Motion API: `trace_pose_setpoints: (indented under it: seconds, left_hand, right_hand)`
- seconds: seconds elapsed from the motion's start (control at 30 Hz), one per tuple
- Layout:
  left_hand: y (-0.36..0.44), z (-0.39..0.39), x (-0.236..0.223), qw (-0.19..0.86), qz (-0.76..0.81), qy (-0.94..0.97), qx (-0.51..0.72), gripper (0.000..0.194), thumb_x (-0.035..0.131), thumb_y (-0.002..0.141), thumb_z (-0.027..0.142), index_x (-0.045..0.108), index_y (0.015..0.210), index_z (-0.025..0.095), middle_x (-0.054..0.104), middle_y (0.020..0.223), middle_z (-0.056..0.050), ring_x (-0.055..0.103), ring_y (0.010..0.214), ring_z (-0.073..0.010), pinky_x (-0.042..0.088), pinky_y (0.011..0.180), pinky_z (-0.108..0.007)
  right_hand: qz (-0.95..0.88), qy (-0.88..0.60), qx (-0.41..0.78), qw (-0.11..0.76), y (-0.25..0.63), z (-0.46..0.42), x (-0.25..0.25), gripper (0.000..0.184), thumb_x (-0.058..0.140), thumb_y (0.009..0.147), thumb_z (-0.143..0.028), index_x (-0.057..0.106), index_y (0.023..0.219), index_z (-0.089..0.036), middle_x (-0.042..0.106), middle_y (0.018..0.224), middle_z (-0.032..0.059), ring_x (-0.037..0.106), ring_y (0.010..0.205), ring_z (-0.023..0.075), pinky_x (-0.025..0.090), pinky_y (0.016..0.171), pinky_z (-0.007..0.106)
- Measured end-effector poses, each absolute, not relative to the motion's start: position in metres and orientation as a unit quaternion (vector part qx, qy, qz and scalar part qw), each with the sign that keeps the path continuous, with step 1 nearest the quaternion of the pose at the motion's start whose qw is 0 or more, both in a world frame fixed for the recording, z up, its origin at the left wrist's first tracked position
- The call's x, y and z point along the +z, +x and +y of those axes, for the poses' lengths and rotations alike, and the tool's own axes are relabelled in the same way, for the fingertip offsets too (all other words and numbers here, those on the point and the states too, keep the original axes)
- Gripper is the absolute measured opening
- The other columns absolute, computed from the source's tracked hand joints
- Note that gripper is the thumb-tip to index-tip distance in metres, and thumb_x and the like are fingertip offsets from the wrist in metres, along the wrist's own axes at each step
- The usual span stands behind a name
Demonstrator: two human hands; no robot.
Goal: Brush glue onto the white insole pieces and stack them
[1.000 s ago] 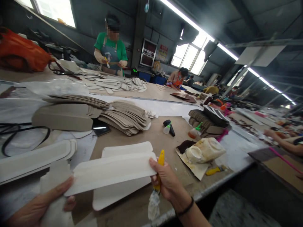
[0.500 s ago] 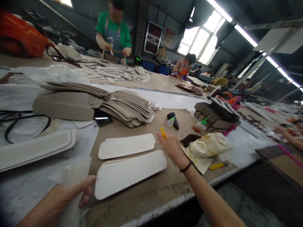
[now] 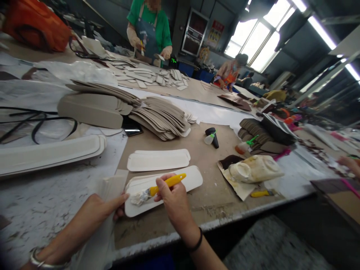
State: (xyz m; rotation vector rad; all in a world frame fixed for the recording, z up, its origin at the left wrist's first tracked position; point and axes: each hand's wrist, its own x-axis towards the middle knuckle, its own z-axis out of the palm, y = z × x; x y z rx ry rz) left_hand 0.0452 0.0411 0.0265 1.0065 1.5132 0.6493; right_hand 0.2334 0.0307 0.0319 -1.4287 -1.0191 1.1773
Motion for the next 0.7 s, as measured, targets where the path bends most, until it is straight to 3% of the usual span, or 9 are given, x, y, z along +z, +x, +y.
trace_pose_setpoints:
  seconds: [0.4, 0.57, 0.7]
  left_hand:
    - [0.036, 0.045, 0.009, 0.525, 0.662, 0.482, 0.232, 0.048, 0.058, 0.057, 0.067, 0.055, 0.032, 0.027, 0.067, 0.049, -0.01, 0.062, 0.062, -0.031, 0.045, 0.072, -0.041]
    - [0.034, 0.047, 0.015, 0.511, 0.659, 0.502, 0.228, 0.048, 0.056, 0.059, 0.066, 0.055, 0.032, 0.027, 0.063, 0.045, -0.007, 0.058, 0.054, -0.0269, 0.045, 0.069, -0.04]
    - [0.028, 0.049, 0.003, 0.551, 0.631, 0.474, 0.27, 0.043, 0.069, 0.064, 0.052, 0.055, 0.033, 0.026, 0.057, 0.039, -0.002, 0.057, 0.052, -0.0229, 0.045, 0.066, -0.035]
  right_hand:
    - [-0.558, -0.688, 0.131, 0.445, 0.312, 0.024, 0.032, 0.025, 0.059, 0.087, -0.044, 0.063, 0.083, -0.02, 0.065, 0.077, 0.0053, 0.066, 0.073, 0.0222, 0.053, 0.069, 0.034]
    - [-0.603, -0.676, 0.004, 0.423, 0.333, 0.023, 0.036, 0.022, 0.055, 0.092, -0.04, 0.063, 0.083, -0.021, 0.068, 0.082, 0.007, 0.065, 0.08, 0.0225, 0.053, 0.077, 0.036]
    - [-0.634, -0.664, -0.031, 0.395, 0.338, 0.017, 0.045, 0.02, 0.053, 0.095, -0.036, 0.064, 0.085, -0.022, 0.068, 0.083, 0.0079, 0.066, 0.08, 0.0223, 0.054, 0.076, 0.036]
